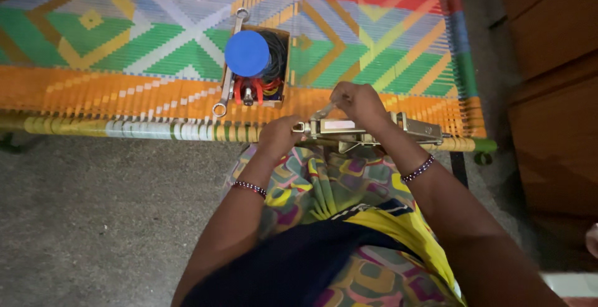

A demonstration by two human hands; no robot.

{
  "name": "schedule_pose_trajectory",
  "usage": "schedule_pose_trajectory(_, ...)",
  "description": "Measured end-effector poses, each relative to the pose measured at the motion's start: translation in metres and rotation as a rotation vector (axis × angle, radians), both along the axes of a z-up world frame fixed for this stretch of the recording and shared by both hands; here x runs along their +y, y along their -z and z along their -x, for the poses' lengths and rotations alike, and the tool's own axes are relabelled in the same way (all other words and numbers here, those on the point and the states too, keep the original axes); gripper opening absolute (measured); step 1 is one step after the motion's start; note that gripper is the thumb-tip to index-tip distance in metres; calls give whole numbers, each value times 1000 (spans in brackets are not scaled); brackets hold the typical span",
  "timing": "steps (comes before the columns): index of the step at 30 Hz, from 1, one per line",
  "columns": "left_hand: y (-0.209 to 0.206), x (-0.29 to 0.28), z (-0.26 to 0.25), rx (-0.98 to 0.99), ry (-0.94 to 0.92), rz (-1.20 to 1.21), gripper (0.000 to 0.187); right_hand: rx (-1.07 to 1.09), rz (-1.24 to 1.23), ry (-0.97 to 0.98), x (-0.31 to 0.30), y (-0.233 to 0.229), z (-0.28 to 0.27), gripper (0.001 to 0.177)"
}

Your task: The person sits on the floor and uses a wrench to tighten or loosen bolts on a metal jack placed on their lap. They repeatedly adjust the wrench and reposition the jack while working.

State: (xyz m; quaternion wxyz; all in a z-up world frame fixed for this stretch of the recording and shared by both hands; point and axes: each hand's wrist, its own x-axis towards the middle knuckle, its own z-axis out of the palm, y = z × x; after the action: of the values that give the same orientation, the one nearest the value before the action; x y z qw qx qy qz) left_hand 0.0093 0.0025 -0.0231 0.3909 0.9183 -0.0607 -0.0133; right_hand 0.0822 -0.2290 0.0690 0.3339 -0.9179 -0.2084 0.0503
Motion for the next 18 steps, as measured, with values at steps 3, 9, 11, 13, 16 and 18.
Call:
schedule_pose_trajectory(3,-2,0,0,52,7,34,47,-53,-65,-97,4,-3,3,8)
schedule_pose_trajectory(9,-13,0,4,61,9,79,40,-175,36,-107,21,-6,12,12)
schedule_pose_trajectory(11,-17,1,7,15,10,68,39,-135,53,-99,25,-7,13,11)
schedule_pose_trajectory(13,-21,0,7,39,7,61,38,-105,56,-102,28,-9,14,12)
schedule_pose_trajectory(16,-24,-2,7,137,-5,57,38,-159,74,-170,33,-9,14,15)
schedule_pose_trajectory(18,-25,-2,6,146,-10,56,39,-308,135,-271,38,-8,15,17)
